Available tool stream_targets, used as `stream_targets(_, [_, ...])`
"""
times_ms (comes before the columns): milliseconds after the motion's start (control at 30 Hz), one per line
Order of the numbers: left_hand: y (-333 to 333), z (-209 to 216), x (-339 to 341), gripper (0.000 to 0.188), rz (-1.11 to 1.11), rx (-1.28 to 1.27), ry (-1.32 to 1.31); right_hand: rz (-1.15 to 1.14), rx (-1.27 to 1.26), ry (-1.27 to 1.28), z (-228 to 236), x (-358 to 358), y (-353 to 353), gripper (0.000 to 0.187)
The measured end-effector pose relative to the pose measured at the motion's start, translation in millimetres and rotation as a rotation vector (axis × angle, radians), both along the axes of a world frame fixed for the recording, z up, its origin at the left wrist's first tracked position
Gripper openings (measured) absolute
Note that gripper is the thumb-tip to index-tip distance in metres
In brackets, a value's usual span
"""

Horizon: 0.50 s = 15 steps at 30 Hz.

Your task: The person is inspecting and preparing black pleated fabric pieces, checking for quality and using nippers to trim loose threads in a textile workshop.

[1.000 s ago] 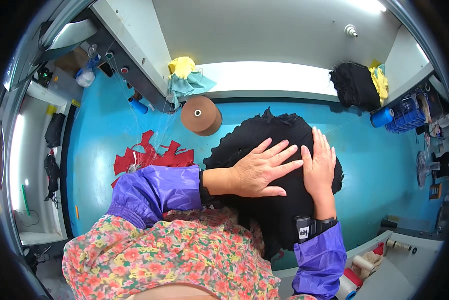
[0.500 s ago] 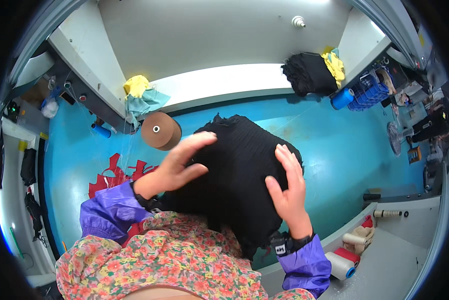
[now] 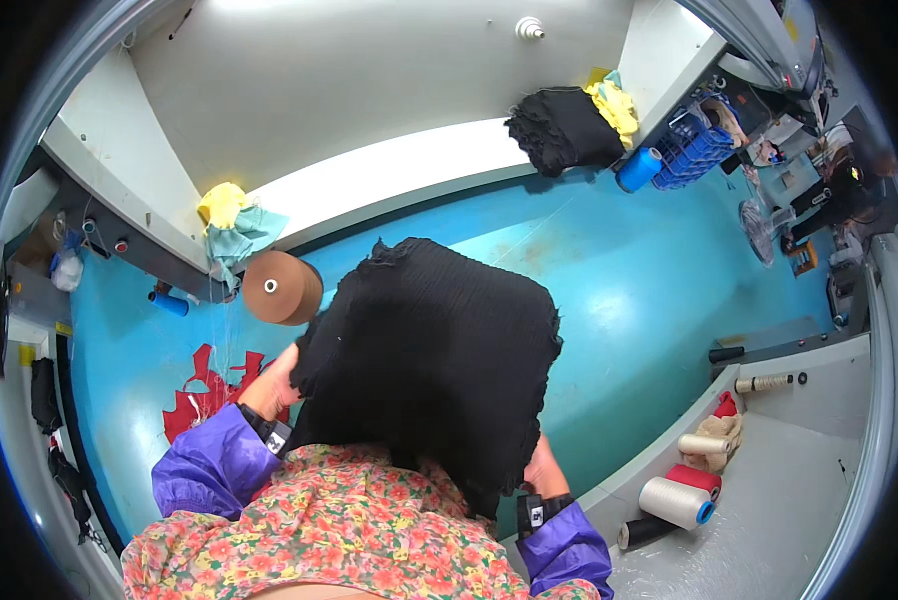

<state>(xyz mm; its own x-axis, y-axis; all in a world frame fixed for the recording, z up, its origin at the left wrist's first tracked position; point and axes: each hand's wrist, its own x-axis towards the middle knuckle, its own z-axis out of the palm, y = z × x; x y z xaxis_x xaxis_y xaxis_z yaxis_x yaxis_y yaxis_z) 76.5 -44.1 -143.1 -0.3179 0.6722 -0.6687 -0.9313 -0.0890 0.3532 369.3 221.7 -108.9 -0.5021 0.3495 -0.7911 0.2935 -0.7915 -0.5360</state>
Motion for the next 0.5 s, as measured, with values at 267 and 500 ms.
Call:
stream_targets(267, [34,85,-12,0.056,-0.040,0.115,0.308,-0.113,-0.164,0.450,60,-27,22,0.065])
stream_targets(500, [56,125,10,0.064,-0.435,0.094,0.674,0.089,0.173,0.429,84,-21,25,0.059])
